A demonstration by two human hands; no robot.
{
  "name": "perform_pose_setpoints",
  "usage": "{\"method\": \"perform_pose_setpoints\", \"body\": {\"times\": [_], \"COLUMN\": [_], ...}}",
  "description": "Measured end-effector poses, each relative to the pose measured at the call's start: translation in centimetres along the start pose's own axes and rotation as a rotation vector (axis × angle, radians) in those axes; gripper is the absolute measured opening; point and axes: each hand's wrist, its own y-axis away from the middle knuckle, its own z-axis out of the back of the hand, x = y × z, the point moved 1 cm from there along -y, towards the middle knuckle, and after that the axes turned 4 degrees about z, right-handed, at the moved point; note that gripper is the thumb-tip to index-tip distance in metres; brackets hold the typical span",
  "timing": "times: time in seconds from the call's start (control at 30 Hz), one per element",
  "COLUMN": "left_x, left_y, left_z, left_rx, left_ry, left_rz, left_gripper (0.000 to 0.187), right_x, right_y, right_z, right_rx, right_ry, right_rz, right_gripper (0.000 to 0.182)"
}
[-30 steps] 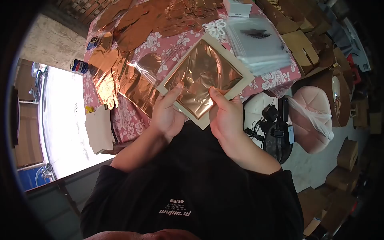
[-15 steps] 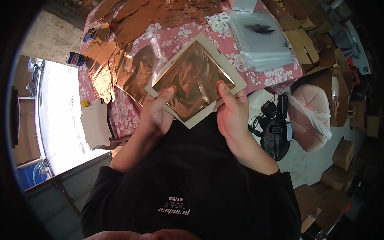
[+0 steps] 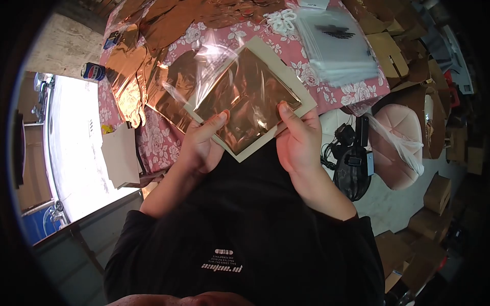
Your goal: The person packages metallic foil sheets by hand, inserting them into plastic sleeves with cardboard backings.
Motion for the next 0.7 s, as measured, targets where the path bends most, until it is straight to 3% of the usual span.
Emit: {"method": "perform_pose_setpoints", "body": {"times": [0.07,0.17,0.27,0.37,0.43,0.53,0.7], "left_x": [0.6,1.4,0.9,-0.1,-0.9,-0.9,-0.4], "left_y": [-0.2,-0.2,-0.1,0.1,0.6,0.8,1.0], "left_z": [0.6,0.8,0.8,0.1,-1.0,-0.7,-0.4], "left_rx": [0.009,0.081,0.079,0.096,0.098,0.126,0.116], "left_ry": [-0.007,-0.012,0.034,0.052,0.063,-0.002,-0.019], "left_rz": [0.02,-0.018,-0.006,-0.047,-0.03,-0.02,0.005], "left_gripper": [0.007,0.011,0.015,0.022,0.03,0.038,0.043], "right_x": [-0.3,-0.1,-0.3,0.2,0.3,0.5,0.6], "right_y": [0.2,0.4,0.2,0.1,0.1,0.4,0.0], "right_z": [1.2,0.6,1.0,0.0,0.9,2.0,4.0], "right_rx": [0.062,-0.065,0.058,0.096,0.21,0.18,0.302], "right_ry": [-0.006,-0.054,-0.138,-0.086,0.138,0.175,0.235], "right_rz": [0.008,-0.069,-0.088,-0.077,-0.132,-0.199,-0.174], "right_gripper": [0.022,0.025,0.032,0.038,0.046,0.05,0.033]}}
